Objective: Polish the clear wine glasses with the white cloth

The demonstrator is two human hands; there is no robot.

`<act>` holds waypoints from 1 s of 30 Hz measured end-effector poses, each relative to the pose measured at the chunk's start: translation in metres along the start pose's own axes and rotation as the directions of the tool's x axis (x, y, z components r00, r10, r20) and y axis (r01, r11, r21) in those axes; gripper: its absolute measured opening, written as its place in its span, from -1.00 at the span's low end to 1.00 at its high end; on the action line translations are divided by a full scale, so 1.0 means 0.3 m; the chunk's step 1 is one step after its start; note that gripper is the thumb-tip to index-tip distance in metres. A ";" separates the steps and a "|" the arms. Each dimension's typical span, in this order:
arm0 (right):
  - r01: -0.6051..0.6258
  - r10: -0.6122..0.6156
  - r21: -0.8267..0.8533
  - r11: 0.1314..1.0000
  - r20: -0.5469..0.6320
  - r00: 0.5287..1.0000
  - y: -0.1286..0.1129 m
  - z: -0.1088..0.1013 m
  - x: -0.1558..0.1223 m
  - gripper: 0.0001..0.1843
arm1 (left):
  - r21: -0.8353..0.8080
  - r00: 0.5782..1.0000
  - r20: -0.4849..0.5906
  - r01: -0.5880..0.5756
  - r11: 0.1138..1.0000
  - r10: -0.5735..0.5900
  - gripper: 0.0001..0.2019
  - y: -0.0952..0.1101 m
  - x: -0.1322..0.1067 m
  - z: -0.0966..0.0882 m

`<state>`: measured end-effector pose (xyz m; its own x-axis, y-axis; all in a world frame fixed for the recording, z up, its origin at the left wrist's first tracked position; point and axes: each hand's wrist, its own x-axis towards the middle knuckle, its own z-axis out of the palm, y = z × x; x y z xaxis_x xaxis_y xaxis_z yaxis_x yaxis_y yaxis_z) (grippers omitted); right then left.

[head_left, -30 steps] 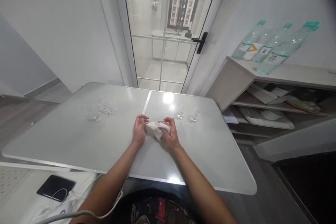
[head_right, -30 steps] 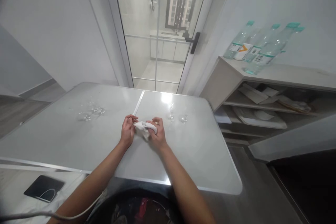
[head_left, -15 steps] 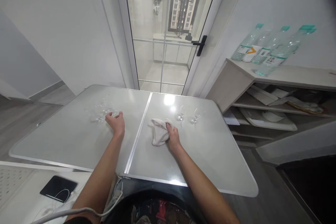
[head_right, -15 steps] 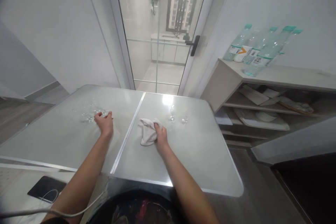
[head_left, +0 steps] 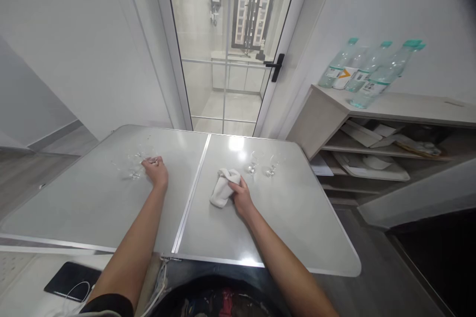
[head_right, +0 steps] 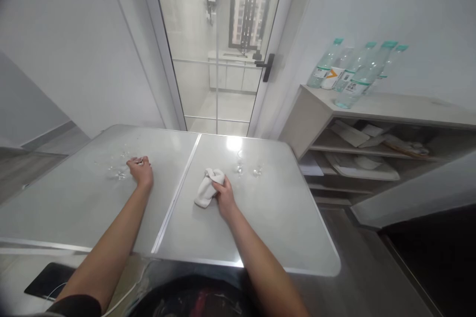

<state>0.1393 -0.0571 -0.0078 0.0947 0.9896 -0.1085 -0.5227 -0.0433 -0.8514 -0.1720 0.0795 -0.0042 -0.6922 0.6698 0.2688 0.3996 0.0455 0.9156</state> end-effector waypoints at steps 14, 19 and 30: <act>0.106 -0.105 -0.101 0.989 0.012 0.994 -0.055 0.000 -0.002 -0.59 | 0.024 0.636 0.692 -0.494 0.869 0.342 -0.60 0.192 -0.460 -0.265; 0.346 -0.250 -0.587 0.731 0.241 0.938 -0.052 0.015 -0.045 -0.74 | 0.179 0.578 0.765 -0.616 0.767 0.285 -0.60 0.172 -0.534 -0.347; 0.408 -0.124 -0.418 0.812 0.559 0.820 -0.086 0.054 -0.148 -0.47 | 0.263 0.538 0.806 -0.698 0.666 0.245 -0.63 0.193 -0.535 -0.409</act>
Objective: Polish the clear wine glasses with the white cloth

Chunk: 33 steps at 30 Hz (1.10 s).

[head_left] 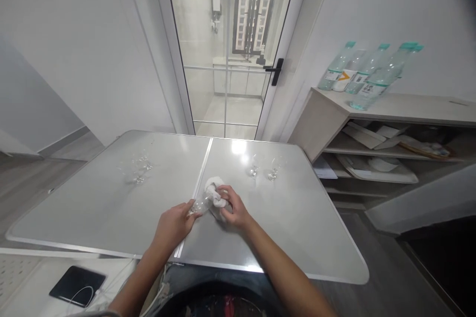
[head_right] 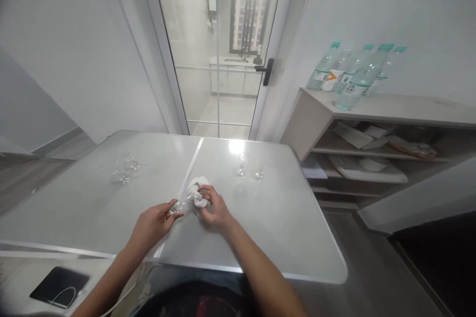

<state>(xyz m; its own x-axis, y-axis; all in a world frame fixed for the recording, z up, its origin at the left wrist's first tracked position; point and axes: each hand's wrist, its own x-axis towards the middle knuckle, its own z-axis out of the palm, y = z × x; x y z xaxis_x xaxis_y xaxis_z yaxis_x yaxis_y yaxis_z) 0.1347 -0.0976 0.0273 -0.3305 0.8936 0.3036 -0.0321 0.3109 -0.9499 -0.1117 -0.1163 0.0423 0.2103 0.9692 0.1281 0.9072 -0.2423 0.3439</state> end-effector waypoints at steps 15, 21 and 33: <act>-0.192 -0.056 0.364 0.911 0.571 0.819 0.048 -0.063 -0.008 0.27 | -0.380 0.931 0.358 0.075 0.922 0.072 -0.80 0.066 -0.049 -0.117; 0.029 -0.082 0.118 0.993 0.482 0.872 0.078 -0.020 -0.014 0.01 | -0.569 0.710 0.700 0.483 0.666 0.083 -0.54 0.043 -0.006 -0.136; -0.222 0.068 0.352 0.909 0.399 0.914 0.062 -0.041 -0.008 0.00 | 0.197 0.958 0.241 -0.202 0.959 0.153 -0.57 0.102 -0.038 -0.123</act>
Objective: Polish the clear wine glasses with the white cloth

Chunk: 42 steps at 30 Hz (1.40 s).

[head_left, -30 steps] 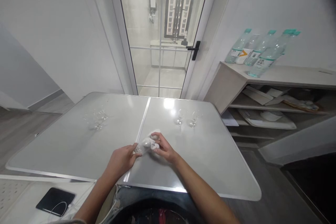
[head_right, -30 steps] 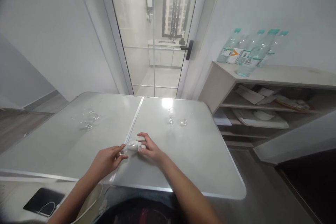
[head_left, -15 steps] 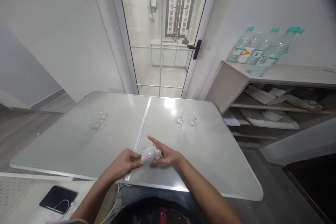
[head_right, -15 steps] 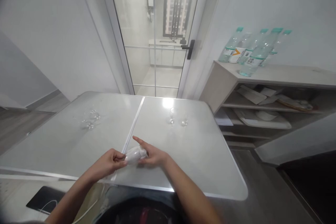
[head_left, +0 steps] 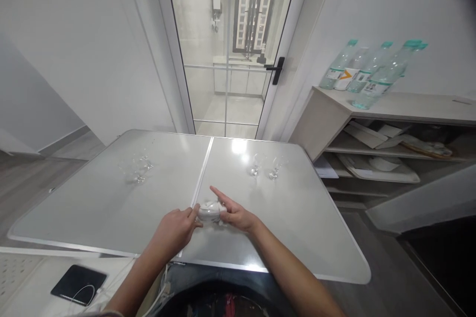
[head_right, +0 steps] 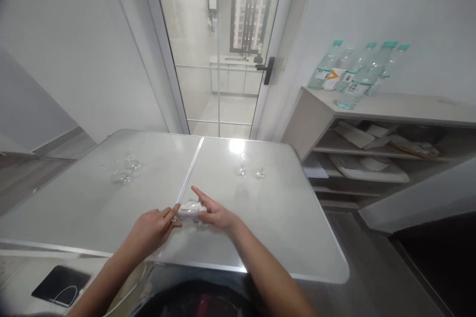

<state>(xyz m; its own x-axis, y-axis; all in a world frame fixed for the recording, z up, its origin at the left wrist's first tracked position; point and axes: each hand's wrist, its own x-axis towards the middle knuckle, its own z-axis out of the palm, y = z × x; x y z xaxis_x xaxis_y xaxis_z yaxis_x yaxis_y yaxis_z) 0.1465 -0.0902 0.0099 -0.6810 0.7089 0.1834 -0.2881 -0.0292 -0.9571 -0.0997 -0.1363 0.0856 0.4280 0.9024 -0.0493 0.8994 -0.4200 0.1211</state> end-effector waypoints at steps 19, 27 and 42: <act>0.099 -0.333 -0.469 0.878 -0.447 0.830 -0.004 0.067 0.008 -0.53 | -0.779 0.824 0.516 0.565 -0.273 0.234 -0.52 0.024 0.074 0.103; 0.060 -0.120 -0.112 0.992 -0.676 0.727 0.001 0.050 0.054 -0.50 | -0.947 0.943 0.239 0.279 0.158 -0.232 -0.56 0.053 0.105 0.095; 0.184 -0.245 -0.535 0.824 -0.044 0.969 0.000 0.068 0.004 -0.24 | -0.980 0.815 0.186 0.195 -0.043 -0.549 -0.65 -0.070 0.156 0.079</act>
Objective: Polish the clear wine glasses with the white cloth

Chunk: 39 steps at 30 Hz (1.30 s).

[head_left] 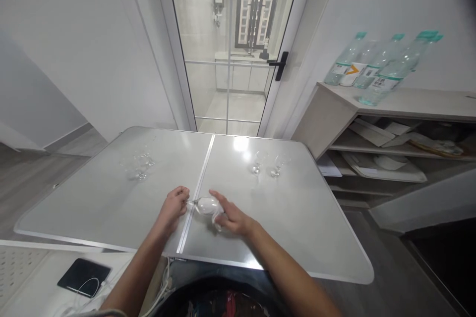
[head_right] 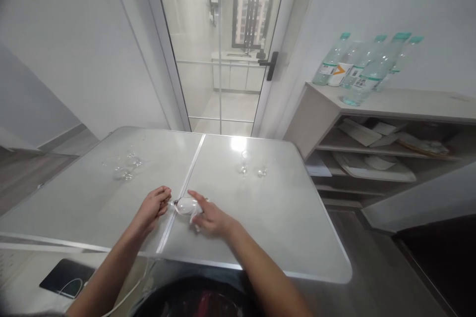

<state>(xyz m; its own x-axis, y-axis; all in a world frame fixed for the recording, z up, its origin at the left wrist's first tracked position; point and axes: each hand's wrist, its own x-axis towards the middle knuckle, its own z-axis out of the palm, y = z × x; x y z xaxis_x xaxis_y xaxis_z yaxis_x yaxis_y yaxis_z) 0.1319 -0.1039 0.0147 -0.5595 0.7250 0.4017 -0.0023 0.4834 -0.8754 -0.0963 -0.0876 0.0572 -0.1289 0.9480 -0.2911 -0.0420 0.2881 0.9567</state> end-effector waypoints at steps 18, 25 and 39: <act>-0.180 0.273 0.322 0.929 -0.273 0.922 -0.036 -0.024 0.027 -0.27 | 0.125 0.987 -0.062 -0.139 0.982 0.148 -0.72 -0.016 -0.048 0.047; -0.017 0.018 0.005 1.000 -0.256 0.966 -0.016 0.019 0.028 -0.47 | 0.036 0.992 -0.044 -0.113 0.993 0.115 -0.69 0.009 -0.041 0.027; 0.029 -0.030 -0.039 0.999 -0.026 0.999 -0.115 -0.073 0.026 -0.53 | 0.027 0.993 0.078 0.087 0.996 -0.089 -0.60 0.003 -0.067 0.043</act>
<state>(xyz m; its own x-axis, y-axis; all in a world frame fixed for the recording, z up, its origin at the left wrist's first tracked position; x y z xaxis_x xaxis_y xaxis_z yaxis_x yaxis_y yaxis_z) 0.1459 -0.1041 0.0538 -0.5370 0.7228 0.4349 0.0141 0.5232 -0.8521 -0.0810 -0.1048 0.0639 -0.0471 0.9262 -0.3741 -0.0266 0.3732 0.9274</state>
